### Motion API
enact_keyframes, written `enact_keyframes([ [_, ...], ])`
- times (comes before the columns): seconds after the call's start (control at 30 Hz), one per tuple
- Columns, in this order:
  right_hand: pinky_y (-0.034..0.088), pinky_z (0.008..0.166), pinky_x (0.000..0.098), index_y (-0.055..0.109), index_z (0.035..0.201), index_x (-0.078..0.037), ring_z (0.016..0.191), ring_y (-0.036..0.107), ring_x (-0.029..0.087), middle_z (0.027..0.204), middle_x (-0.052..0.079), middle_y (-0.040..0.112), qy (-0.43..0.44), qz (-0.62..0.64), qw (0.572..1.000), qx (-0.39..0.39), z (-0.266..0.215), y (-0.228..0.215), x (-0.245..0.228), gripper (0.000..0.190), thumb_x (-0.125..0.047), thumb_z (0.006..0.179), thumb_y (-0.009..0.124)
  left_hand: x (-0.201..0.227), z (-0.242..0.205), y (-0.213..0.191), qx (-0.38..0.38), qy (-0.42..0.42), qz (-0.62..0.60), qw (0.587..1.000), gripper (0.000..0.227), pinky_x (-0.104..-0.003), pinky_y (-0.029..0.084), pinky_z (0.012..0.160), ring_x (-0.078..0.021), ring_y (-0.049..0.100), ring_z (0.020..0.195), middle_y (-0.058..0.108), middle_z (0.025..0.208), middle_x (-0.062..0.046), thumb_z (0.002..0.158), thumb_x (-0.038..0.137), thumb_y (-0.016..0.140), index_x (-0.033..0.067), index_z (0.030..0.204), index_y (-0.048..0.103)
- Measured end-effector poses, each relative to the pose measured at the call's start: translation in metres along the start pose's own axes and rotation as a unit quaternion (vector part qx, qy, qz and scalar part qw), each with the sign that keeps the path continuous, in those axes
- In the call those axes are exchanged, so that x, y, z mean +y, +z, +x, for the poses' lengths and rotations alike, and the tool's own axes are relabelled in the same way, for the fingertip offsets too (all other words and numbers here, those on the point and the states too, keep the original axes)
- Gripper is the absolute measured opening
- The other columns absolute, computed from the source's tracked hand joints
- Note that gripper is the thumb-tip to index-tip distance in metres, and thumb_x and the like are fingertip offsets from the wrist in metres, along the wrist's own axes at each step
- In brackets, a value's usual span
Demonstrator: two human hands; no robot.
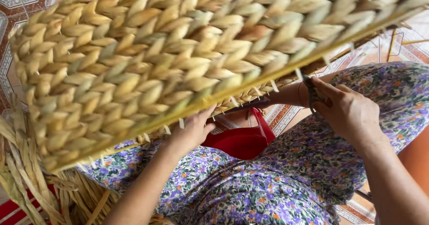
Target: The recorder uses scissors to trim excess material from the inside of a woven seagrass or straw basket.
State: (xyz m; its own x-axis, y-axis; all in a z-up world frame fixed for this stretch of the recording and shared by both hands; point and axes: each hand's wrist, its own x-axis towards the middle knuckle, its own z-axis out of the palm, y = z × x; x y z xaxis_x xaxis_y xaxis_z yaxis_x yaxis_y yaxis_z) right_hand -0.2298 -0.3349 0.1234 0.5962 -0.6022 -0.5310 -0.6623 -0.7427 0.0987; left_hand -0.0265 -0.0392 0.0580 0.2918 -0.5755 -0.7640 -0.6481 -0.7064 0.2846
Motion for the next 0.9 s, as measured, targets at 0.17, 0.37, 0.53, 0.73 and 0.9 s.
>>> enact_keyframes([
  [0.17,0.061,0.08,0.0438,0.058,0.145,-0.036,0.097,0.073,0.028,0.117,0.005,0.073,-0.048,0.077,0.993,0.074,0.001,0.031,0.006,0.056,-0.044,0.091,0.071,-0.028,0.048,0.016,0.105,0.006,0.242,0.964,0.069,-0.057,0.017,0.12,-0.0343,0.02,0.147,0.008,0.165,-0.01,0.1,0.026,0.052,0.0321,0.159,0.017],
  [0.37,0.059,0.078,0.0414,0.054,0.15,-0.02,0.089,0.072,0.026,0.109,0.01,0.071,-0.06,0.226,0.951,0.203,0.009,0.02,0.009,0.064,-0.018,0.09,0.075,-0.018,0.122,-0.021,0.267,0.015,0.564,0.781,0.058,-0.051,0.028,0.117,-0.0297,0.033,0.142,0.024,0.159,-0.011,0.102,0.037,0.042,0.0231,0.156,0.026],
  [0.53,0.057,0.074,0.0387,0.044,0.145,-0.008,0.085,0.072,0.024,0.099,0.012,0.069,-0.089,0.3,0.918,0.244,0.028,0.011,0.006,0.065,-0.005,0.09,0.077,-0.006,0.181,-0.052,0.364,0.012,0.764,0.533,0.059,-0.046,0.037,0.115,-0.0255,0.044,0.137,0.038,0.155,-0.011,0.103,0.046,0.034,0.0159,0.154,0.035],
  [0.73,0.057,0.068,0.0332,0.044,0.142,-0.007,0.078,0.07,0.02,0.095,0.012,0.068,-0.109,0.324,0.905,0.254,0.038,-0.01,0.01,0.057,0.001,0.095,0.076,0.025,0.253,-0.056,0.437,0.009,0.872,0.22,0.068,-0.041,0.046,0.112,-0.0211,0.055,0.132,0.051,0.15,-0.01,0.105,0.054,0.025,0.009,0.152,0.044],
  [0.9,0.056,0.064,0.0317,0.044,0.14,-0.006,0.076,0.068,0.017,0.093,0.01,0.067,-0.126,0.336,0.898,0.255,0.042,-0.012,0.009,0.055,0.0,0.096,0.077,0.028,0.281,-0.034,0.3,0.005,0.924,0.238,0.054,-0.041,0.053,0.105,-0.0283,0.061,0.122,0.062,0.133,-0.018,0.108,0.044,0.043,0.0023,0.139,0.055],
])
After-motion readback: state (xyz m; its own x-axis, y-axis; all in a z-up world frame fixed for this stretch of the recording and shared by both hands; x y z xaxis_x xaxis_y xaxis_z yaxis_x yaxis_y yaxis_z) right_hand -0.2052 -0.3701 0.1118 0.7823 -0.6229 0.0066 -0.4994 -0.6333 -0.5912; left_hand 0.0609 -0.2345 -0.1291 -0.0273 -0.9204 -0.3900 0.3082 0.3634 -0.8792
